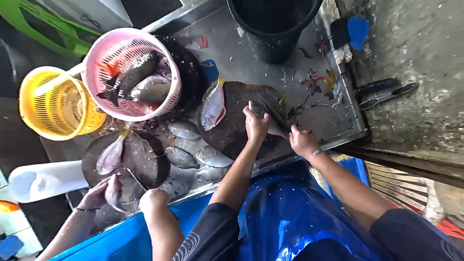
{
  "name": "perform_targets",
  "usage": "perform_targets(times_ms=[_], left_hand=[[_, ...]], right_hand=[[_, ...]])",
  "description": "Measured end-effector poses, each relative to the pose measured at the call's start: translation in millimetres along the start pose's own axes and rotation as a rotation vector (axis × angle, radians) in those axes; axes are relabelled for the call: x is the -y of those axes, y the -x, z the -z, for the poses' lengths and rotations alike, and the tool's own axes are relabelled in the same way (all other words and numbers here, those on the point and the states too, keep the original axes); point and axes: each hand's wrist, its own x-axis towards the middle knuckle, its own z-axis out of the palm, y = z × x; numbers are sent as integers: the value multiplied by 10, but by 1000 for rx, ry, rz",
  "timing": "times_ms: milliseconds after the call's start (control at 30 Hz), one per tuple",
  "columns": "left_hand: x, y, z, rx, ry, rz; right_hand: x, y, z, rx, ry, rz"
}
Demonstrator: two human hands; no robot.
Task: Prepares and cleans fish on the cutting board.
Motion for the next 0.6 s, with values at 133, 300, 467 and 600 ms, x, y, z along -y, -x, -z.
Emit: perform_targets(times_ms=[133,300,467,600], left_hand=[[65,10,-7,-26,6,-32],[82,47,-13,-42,11,-36],[135,80,2,-54,18,-52],[128,117,-26,-91,57,-11]], right_hand=[[57,125,113,-110,-44,85],[-112,144,-113,32,27,-15],[-20,303,46,-198,-29,129],[-219,207,-241,40,-16,-24]])
